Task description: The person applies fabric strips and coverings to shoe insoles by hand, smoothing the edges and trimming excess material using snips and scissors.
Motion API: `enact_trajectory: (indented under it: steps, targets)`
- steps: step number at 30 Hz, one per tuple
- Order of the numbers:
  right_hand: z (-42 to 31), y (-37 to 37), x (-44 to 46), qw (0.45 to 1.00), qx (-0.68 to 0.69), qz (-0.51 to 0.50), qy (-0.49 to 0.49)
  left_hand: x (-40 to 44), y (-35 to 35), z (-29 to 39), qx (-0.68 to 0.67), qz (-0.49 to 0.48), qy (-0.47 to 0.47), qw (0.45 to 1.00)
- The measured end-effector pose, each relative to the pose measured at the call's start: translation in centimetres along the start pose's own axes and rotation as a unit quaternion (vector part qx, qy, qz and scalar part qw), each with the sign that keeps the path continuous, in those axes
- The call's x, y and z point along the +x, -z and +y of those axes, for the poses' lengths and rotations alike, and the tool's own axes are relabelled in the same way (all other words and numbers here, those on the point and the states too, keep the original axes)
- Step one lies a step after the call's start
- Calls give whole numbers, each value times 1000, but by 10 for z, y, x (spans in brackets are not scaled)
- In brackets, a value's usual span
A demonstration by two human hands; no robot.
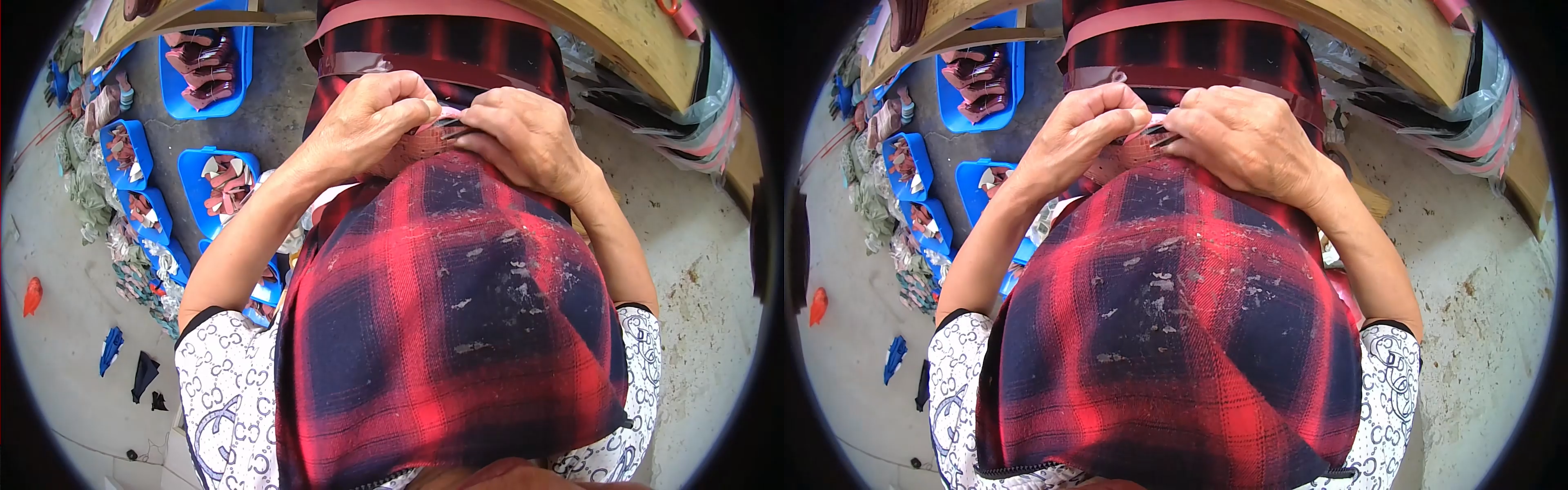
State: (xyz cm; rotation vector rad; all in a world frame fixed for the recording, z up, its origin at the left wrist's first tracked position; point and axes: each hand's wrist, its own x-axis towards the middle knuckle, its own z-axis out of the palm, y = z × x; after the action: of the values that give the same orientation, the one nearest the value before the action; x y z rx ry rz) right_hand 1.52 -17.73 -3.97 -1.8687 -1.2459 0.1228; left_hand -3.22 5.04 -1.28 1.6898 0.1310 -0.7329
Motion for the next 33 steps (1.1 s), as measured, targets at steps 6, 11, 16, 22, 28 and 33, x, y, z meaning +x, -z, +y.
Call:
enact_trajectory:
  steps: [6, 11, 16, 22, 28, 33]
  targets:
    - [-16, 13, 8, 986, 63, 48, -145, -1, -1, 0, 3, 11, -1, 1000]
    - [-21, 16, 19, 965, 88, -27, -247, -2, -4, -1, 14, 23, -12, 1000]
    - [-18, 17, 24, 953, 91, -104, -270, -3, -4, -4, 41, 37, -56, 997]
    - [-30, -2, 19, 960, -3, -20, -279, -5, -5, 0, 23, 36, -15, 999]
    - [-34, -8, 19, 946, -27, -15, -321, -1, -8, -6, 51, 51, -61, 996]
    - [-35, -9, 20, 936, -28, -18, -351, 1, -9, -9, 18, 51, -41, 998]
